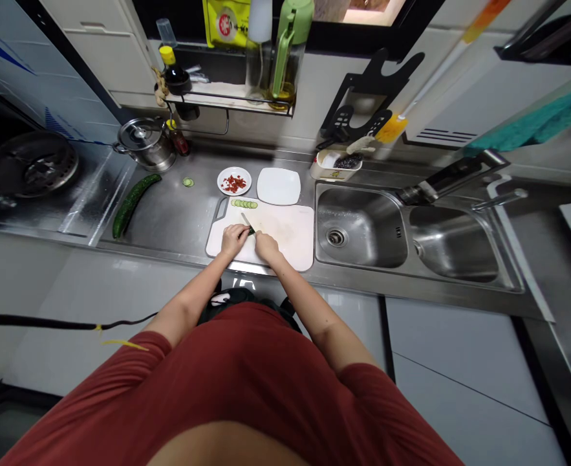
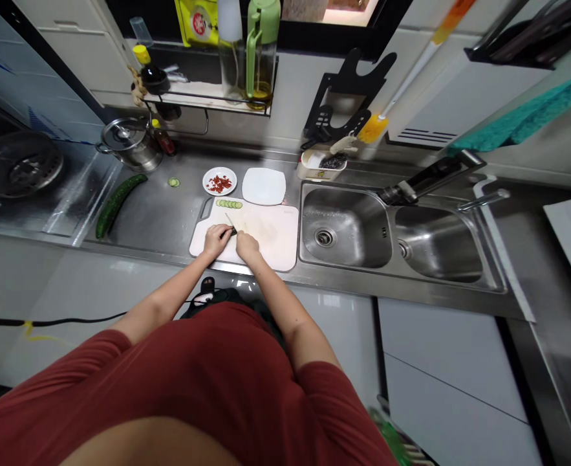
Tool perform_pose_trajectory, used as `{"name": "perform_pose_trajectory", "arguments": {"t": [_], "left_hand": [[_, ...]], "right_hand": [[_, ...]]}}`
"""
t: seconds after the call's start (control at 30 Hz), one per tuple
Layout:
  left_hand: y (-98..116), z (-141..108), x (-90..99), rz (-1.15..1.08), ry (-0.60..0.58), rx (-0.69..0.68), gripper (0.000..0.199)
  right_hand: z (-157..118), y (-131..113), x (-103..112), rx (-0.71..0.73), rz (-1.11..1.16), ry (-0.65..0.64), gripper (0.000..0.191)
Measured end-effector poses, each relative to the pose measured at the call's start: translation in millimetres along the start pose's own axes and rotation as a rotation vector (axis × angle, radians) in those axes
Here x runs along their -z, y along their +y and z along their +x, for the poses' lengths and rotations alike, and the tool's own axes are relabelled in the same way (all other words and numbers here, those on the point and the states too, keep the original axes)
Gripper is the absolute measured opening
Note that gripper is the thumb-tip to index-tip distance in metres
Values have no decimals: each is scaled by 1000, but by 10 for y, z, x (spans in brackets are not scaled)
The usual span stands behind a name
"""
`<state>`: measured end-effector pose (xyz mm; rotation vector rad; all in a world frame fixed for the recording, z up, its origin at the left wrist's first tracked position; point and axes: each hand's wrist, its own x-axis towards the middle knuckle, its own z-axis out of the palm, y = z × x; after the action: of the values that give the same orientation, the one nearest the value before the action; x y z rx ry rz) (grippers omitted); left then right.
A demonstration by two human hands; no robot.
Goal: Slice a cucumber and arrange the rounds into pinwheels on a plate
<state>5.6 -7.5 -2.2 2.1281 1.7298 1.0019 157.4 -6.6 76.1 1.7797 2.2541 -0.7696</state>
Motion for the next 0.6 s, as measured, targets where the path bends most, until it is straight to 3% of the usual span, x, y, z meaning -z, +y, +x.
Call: {"name": "perform_pose_trajectory", "arguments": {"t": [0.4, 0.6], "left_hand": [[137, 33, 114, 11, -63, 122, 24], [191, 28, 187, -43, -39, 190, 25]], "right_hand": [[-248, 196, -1, -17, 14, -41, 29], [-436, 417, 31, -40, -79, 42, 29]]}}
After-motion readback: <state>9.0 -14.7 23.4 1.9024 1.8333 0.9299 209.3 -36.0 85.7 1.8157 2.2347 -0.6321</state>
